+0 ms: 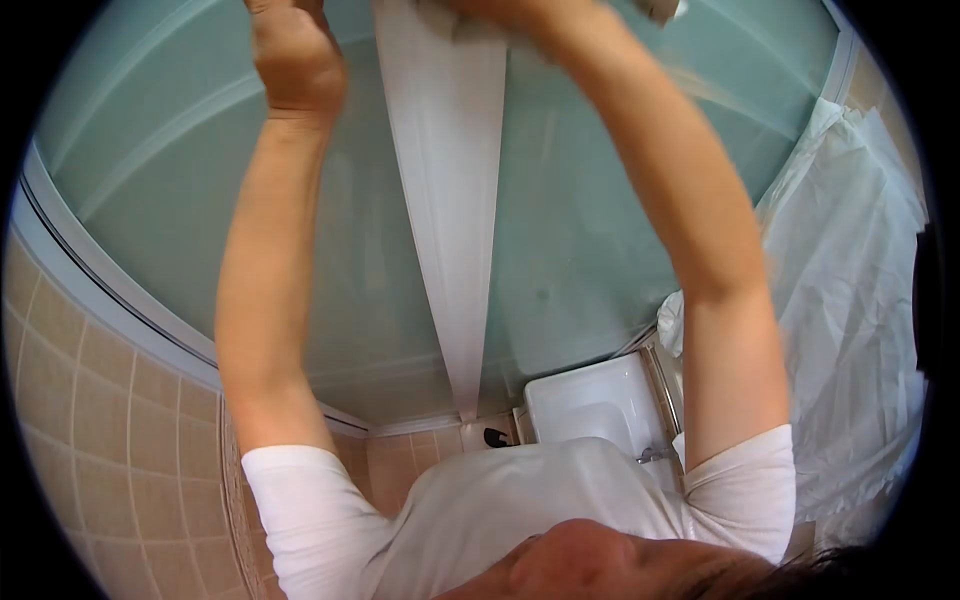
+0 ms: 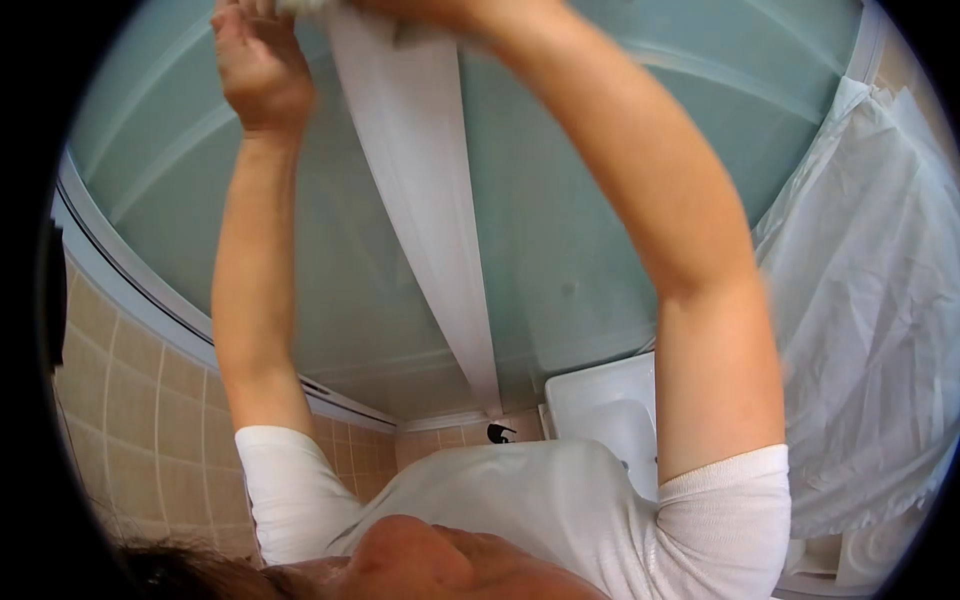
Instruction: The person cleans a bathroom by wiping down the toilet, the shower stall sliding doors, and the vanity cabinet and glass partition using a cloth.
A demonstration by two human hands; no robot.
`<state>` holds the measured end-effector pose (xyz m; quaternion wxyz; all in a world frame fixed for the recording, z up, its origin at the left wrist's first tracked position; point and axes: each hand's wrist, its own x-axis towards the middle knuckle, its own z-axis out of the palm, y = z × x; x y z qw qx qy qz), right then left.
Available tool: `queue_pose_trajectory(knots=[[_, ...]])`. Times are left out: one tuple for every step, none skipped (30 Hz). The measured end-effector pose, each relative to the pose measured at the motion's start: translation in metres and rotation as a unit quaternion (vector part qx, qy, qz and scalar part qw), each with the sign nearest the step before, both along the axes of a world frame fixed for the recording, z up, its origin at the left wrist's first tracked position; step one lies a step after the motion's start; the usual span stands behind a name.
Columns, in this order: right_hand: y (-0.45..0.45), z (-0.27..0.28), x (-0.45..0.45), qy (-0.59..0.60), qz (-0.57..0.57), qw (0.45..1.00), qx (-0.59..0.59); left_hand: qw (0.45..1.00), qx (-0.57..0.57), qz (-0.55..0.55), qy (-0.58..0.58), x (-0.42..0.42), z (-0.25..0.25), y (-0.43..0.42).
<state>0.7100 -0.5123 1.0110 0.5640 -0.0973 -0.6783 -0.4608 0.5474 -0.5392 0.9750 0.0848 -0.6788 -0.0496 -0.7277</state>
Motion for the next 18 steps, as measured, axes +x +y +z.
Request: queue_pose_trajectory(knots=[[0.000, -0.029, 0.001, -0.022, 0.015, 1.000, -0.015, 0.997, -0.029, -0.075, -0.002, -0.003, -0.003, -0.002], [0.000, -0.059, 0.003, -0.044, 0.029, 0.998, -0.031, 0.943, -0.115, -0.305, -0.070, -0.005, -0.007, -0.009], [0.001, -0.090, 0.002, -0.062, 0.075, 0.993, -0.065, 0.953, -0.101, -0.275, -0.084, 0.002, -0.015, -0.011], [0.002, -0.117, -0.002, -0.019, 0.056, 0.998, -0.034, 0.961, -0.089, -0.243, -0.098, 0.009, -0.023, -0.013], [0.000, -0.150, -0.003, -0.024, 0.057, 0.996, -0.061, 0.961, -0.091, -0.244, -0.093, 0.011, -0.030, -0.017], [0.000, -0.184, 0.000, -0.050, 0.065, 0.994, -0.068, 0.984, -0.105, -0.135, -0.039, 0.012, -0.036, -0.023], [-0.002, -0.219, 0.005, -0.083, 0.077, 0.990, -0.087, 0.993, -0.110, -0.024, 0.018, 0.013, -0.040, -0.027], [-0.004, -0.257, 0.013, -0.116, 0.082, 0.985, -0.103, 0.993, -0.116, 0.001, 0.036, 0.010, -0.049, -0.025], [-0.004, -0.297, 0.022, -0.166, 0.070, 0.975, -0.132, 0.991, -0.127, 0.027, 0.037, 0.012, -0.057, -0.024], [-0.006, -0.322, 0.029, -0.175, 0.073, 0.975, -0.117, 0.987, -0.111, 0.078, 0.087, 0.011, -0.062, -0.021], [-0.004, -0.328, 0.031, -0.148, 0.097, 0.979, -0.106, 0.978, -0.095, 0.133, 0.133, 0.011, -0.063, -0.014], [-0.004, -0.321, 0.037, -0.153, 0.097, 0.975, -0.129, 0.980, -0.082, 0.119, 0.137, 0.016, -0.069, -0.008], [0.002, -0.309, 0.039, -0.153, 0.097, 0.970, -0.159, 0.977, -0.092, 0.153, 0.117, 0.020, -0.075, 0.009], [0.012, -0.290, 0.035, -0.131, 0.083, 0.976, -0.155, 0.973, -0.105, 0.182, 0.097, 0.020, -0.079, 0.024], [0.014, -0.265, 0.033, -0.110, 0.068, 0.981, -0.147, 0.975, -0.105, 0.173, 0.089, 0.020, -0.082, 0.026], [0.017, -0.237, 0.034, -0.097, 0.060, 0.983, -0.145, 0.978, -0.105, 0.164, 0.080, 0.019, -0.085, 0.028], [0.021, -0.211, 0.038, -0.085, 0.055, 0.984, -0.143, 0.977, -0.107, 0.166, 0.077, 0.016, -0.085, 0.033], [-0.003, -0.179, 0.053, -0.102, 0.084, 0.982, -0.135, 0.975, -0.099, 0.182, 0.074, 0.020, -0.075, 0.001]])
